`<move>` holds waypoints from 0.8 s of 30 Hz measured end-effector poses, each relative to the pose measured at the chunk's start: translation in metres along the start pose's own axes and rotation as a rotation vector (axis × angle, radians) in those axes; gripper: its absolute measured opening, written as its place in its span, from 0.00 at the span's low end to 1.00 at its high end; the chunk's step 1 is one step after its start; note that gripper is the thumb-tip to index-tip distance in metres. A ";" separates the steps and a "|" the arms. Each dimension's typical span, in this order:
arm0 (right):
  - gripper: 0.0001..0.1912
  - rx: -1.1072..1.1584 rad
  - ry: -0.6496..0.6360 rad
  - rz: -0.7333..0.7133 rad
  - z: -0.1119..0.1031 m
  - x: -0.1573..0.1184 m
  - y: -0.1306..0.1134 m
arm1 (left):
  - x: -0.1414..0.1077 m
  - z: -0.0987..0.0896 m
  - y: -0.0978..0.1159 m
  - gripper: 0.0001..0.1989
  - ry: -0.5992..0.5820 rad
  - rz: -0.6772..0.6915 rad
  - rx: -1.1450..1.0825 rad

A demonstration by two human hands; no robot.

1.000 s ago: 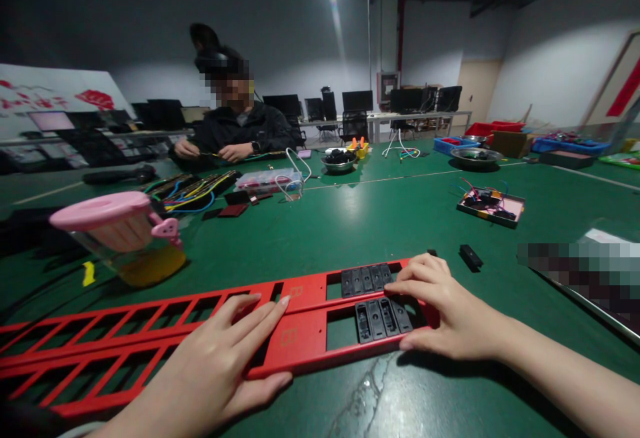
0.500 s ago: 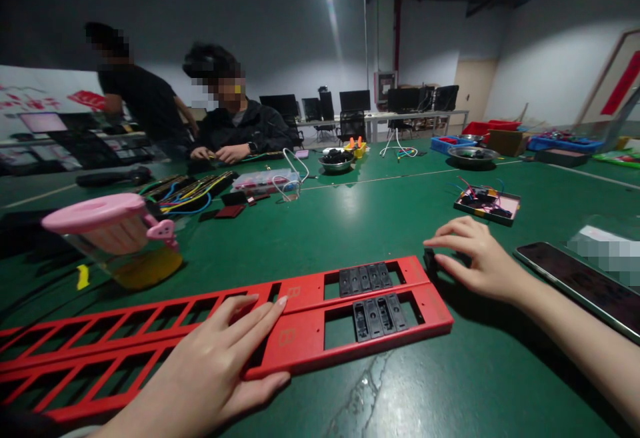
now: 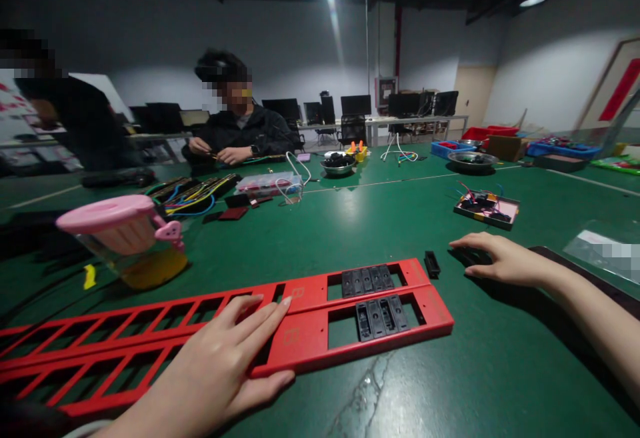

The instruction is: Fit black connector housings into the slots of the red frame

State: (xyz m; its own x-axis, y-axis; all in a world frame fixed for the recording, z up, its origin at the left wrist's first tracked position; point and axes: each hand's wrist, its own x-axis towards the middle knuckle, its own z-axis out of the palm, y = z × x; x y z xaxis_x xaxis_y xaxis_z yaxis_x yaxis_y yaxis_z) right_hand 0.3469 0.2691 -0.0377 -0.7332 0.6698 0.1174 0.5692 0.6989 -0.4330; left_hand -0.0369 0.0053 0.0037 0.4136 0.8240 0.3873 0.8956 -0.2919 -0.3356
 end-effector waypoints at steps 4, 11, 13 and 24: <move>0.33 -0.051 0.056 -0.022 0.003 0.004 -0.012 | 0.001 0.000 0.000 0.32 -0.020 0.006 0.022; 0.24 -0.219 0.211 -0.163 0.019 0.013 -0.049 | -0.001 0.001 0.000 0.32 -0.017 0.002 0.011; 0.19 -0.244 0.219 -0.217 0.021 0.014 -0.058 | 0.000 0.001 0.000 0.31 -0.017 0.000 0.008; 0.20 0.057 0.273 -0.379 0.016 -0.003 -0.112 | 0.000 0.000 0.002 0.33 -0.027 -0.002 0.027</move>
State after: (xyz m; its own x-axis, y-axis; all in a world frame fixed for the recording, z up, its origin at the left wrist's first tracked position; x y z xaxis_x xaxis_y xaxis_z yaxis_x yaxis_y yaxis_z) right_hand 0.2795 0.1845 -0.0038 -0.7565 0.4167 0.5040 0.2533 0.8972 -0.3617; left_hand -0.0353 0.0047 0.0032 0.4071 0.8375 0.3646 0.8915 -0.2776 -0.3579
